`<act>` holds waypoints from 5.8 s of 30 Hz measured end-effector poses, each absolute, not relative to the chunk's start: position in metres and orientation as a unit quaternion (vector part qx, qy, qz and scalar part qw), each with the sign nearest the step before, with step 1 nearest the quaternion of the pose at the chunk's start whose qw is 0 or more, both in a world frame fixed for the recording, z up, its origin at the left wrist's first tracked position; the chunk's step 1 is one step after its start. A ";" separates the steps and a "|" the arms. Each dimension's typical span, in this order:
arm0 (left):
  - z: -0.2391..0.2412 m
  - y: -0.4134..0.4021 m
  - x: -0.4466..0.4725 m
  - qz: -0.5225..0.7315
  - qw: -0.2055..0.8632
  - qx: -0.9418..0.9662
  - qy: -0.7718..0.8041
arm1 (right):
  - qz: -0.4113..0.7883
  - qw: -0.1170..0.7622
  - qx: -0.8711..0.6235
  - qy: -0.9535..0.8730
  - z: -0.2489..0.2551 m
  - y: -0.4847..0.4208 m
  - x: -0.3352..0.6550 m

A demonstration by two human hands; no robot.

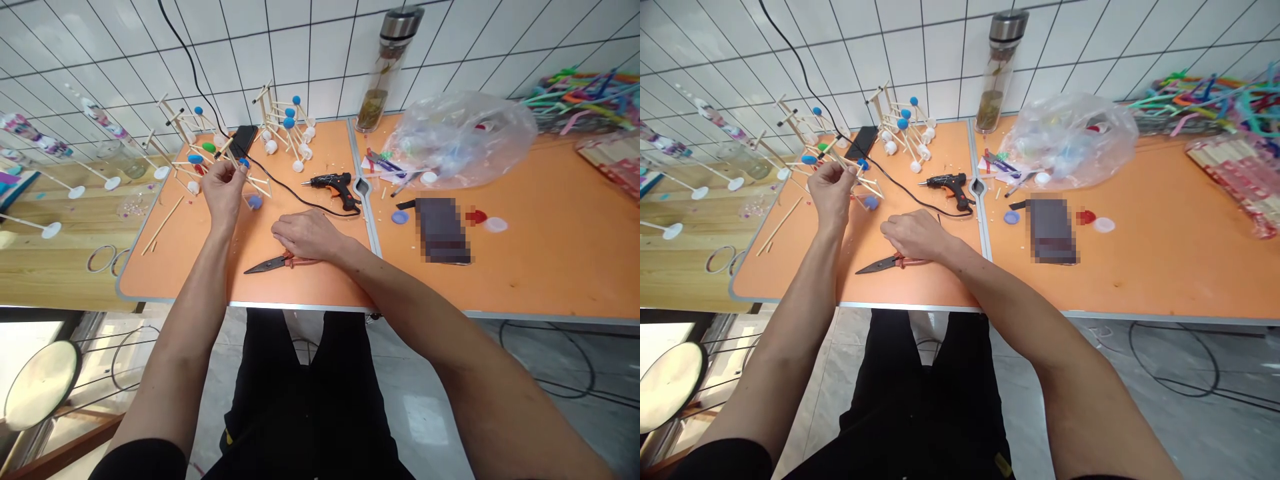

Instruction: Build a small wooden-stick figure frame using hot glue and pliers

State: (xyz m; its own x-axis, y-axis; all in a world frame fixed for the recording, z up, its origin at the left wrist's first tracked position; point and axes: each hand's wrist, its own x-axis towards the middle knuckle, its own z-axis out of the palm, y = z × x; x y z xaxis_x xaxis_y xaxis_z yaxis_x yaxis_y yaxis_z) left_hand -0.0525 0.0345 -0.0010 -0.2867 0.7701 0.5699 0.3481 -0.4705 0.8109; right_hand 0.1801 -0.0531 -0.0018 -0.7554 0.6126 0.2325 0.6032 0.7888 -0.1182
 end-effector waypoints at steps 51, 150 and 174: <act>0.000 0.033 -0.049 0.629 0.170 0.578 0.491 | 0.037 0.124 -0.341 -0.931 0.001 -0.053 0.181; 0.021 0.013 -0.031 0.658 0.346 0.462 0.483 | 0.102 0.269 -0.485 -0.826 -0.006 -0.045 0.186; 0.004 0.010 -0.021 0.576 0.531 0.305 0.541 | 0.035 0.201 -0.557 -0.805 -0.002 -0.020 0.209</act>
State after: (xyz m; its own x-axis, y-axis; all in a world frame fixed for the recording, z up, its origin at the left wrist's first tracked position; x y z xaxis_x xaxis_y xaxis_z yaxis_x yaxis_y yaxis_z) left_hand -0.0210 0.0104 0.0036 -0.2497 0.9423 -0.2228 -0.2809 0.1497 0.9480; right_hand 0.2086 -0.0204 -0.0018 -0.2980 0.9109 0.2854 0.8830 0.3767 -0.2801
